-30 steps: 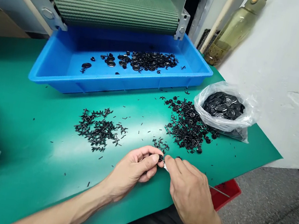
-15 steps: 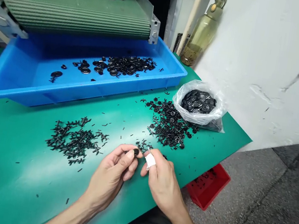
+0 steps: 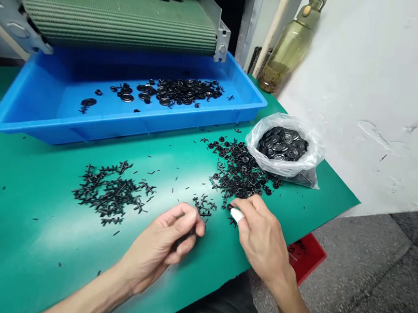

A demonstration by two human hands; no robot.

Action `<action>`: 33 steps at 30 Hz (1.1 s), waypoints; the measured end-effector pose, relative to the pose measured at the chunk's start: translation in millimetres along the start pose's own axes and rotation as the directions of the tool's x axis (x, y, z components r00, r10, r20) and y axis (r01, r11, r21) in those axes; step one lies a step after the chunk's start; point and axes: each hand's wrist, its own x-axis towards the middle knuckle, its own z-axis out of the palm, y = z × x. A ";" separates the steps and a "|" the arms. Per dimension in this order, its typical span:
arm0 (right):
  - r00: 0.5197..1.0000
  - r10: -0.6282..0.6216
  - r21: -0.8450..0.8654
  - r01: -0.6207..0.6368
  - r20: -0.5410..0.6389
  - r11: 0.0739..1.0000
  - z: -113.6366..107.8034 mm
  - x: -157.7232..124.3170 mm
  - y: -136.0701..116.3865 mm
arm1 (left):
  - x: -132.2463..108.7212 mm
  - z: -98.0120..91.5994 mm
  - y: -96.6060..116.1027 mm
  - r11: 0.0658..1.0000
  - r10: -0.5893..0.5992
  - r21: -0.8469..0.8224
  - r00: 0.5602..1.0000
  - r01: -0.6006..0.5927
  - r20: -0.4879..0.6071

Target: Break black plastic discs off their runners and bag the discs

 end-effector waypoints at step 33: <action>0.979 -0.200 -0.101 0.196 -0.027 0.975 12.2 -20.7 -22.4 | 9.1 15.5 -15.1 0.995 0.102 0.023 0.991 -0.101 -0.090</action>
